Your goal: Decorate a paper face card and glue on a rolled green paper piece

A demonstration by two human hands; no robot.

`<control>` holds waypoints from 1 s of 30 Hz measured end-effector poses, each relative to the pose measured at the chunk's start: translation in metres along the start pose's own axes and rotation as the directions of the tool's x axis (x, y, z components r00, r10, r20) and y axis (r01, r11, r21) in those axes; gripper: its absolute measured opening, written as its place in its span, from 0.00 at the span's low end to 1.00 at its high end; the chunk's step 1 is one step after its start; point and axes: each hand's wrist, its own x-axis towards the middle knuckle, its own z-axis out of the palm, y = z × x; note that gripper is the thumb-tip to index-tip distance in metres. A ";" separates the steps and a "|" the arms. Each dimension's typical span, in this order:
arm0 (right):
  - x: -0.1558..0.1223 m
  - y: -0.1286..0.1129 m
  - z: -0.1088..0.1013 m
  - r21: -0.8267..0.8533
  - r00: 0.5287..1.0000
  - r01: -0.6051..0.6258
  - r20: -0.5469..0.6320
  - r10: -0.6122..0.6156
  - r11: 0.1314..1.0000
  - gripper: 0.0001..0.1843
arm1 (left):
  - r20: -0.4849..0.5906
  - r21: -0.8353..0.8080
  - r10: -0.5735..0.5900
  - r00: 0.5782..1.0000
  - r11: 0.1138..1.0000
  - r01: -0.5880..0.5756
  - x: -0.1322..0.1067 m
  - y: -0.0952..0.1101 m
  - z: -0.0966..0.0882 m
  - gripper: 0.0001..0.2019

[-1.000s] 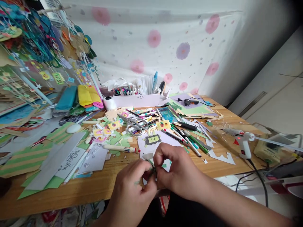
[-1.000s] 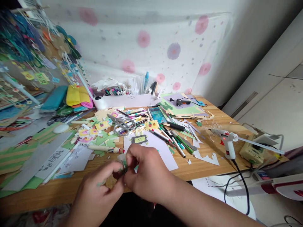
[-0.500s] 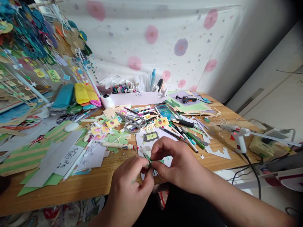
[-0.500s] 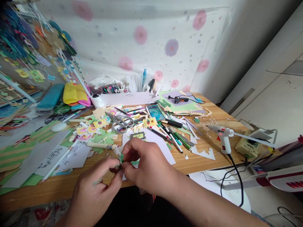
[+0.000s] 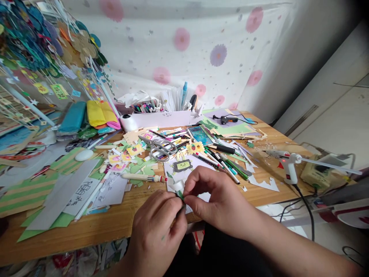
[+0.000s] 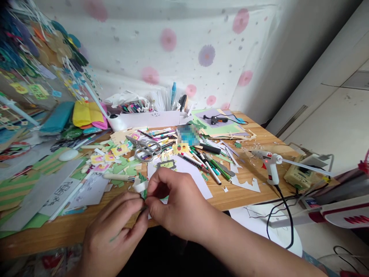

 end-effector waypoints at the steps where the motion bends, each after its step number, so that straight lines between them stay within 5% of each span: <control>1: 0.001 0.000 0.000 0.025 1.000 -0.018 -0.001 0.018 1.000 0.08 | -0.004 -0.002 0.000 1.000 1.000 0.000 0.000 0.000 0.000 0.09; 20: 0.006 0.001 0.002 0.095 0.989 -0.150 0.025 0.148 0.984 0.07 | 0.022 0.004 -0.019 1.000 1.000 0.019 0.001 -0.004 -0.004 0.09; 30: 0.003 0.000 0.005 -0.040 0.998 -0.057 -0.032 0.055 0.998 0.09 | 0.053 -0.044 -0.064 0.997 0.997 0.067 0.006 -0.004 -0.005 0.10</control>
